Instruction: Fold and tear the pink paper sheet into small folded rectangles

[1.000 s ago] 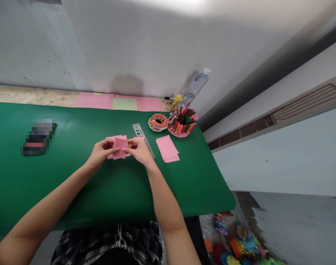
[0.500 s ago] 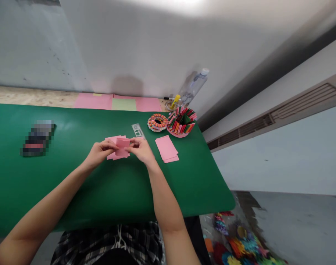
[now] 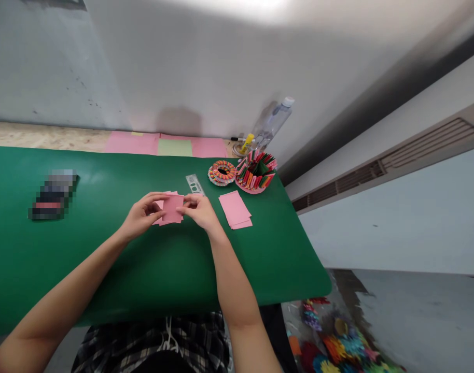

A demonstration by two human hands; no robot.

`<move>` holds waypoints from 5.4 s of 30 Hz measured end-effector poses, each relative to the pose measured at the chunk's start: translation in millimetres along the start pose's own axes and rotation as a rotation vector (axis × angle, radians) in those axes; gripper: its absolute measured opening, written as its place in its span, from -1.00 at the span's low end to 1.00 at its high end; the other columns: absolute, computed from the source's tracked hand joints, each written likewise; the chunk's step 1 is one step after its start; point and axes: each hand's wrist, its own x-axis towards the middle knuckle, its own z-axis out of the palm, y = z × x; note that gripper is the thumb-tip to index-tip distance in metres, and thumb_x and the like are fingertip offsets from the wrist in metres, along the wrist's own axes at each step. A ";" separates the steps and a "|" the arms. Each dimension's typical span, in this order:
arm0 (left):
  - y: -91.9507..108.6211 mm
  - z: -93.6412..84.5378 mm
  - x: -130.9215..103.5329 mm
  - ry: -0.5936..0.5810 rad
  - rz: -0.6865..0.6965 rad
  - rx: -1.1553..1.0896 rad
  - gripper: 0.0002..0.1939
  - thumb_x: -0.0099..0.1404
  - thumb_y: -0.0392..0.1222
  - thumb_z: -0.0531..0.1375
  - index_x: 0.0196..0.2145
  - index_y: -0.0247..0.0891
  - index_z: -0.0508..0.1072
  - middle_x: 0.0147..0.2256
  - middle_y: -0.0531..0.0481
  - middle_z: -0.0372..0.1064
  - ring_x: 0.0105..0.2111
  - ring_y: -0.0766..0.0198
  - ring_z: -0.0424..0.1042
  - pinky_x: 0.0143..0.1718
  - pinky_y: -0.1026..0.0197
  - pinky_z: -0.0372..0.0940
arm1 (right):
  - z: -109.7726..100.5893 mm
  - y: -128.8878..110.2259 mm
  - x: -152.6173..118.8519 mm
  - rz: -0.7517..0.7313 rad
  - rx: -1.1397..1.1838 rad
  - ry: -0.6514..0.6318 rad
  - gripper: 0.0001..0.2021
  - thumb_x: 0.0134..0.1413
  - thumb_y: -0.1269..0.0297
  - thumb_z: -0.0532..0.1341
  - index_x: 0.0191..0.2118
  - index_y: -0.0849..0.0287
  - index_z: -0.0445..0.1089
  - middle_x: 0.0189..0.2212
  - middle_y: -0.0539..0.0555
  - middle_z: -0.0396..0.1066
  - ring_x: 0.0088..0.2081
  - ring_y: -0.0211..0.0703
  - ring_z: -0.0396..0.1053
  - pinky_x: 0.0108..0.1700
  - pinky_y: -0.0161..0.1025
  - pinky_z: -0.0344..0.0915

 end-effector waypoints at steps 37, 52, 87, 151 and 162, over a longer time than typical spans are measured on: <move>-7.4 -8.5 0.2 -0.018 0.216 0.200 -0.55 0.23 -0.27 0.13 0.08 -0.18 0.19 0.04 -0.16 0.18 -0.32 0.34 0.38 -0.20 0.15 0.36 | -10.8 0.9 -0.5 0.019 -0.018 -0.001 -0.64 -0.26 0.21 0.37 -0.24 0.19 0.43 -0.49 -0.02 0.41 -0.43 -0.25 0.36 -0.32 -0.26 0.30; -60.0 4.1 3.3 -0.235 0.236 1.086 -0.38 0.34 -0.08 0.00 0.22 -0.58 0.04 0.23 -0.40 0.02 0.25 -0.06 -0.03 0.25 -0.04 -0.07 | -25.5 -11.2 -6.3 0.152 -1.293 0.337 -0.66 0.04 0.35 0.12 -0.03 0.23 0.37 -0.18 0.21 0.45 -0.14 0.05 0.36 -0.15 -0.12 0.18; -10.8 12.8 -0.5 0.282 -0.347 -0.440 -0.58 0.02 -0.05 0.35 -0.19 -0.31 0.46 -0.21 -0.13 0.47 -0.28 0.21 0.46 -0.21 0.16 0.35 | 21.5 -2.1 -5.4 -0.127 -0.247 -0.010 -0.75 -0.01 0.11 0.25 -0.28 0.18 0.46 -0.34 0.06 0.48 -0.31 -0.20 0.41 -0.20 -0.23 0.33; -13.4 12.5 -2.6 0.287 -0.343 -0.329 -0.64 -0.07 -0.05 0.40 -0.36 -0.33 0.50 -0.38 -0.05 0.47 -0.41 0.28 0.43 -0.33 0.21 0.36 | 18.5 0.7 -1.0 0.000 0.129 0.018 -0.72 -0.26 0.22 0.40 -0.32 0.18 0.51 -0.36 0.07 0.53 -0.31 -0.16 0.47 -0.12 -0.13 0.39; -0.9 5.9 -2.3 0.260 -0.320 -0.204 -0.63 -0.12 -0.13 0.41 -0.33 -0.33 0.52 -0.38 -0.06 0.49 -0.38 0.22 0.47 -0.29 0.14 0.40 | 9.9 -8.4 -3.5 0.029 0.054 0.078 -0.71 -0.27 0.27 0.40 -0.29 0.17 0.51 -0.39 0.05 0.54 -0.35 -0.16 0.48 -0.23 -0.19 0.41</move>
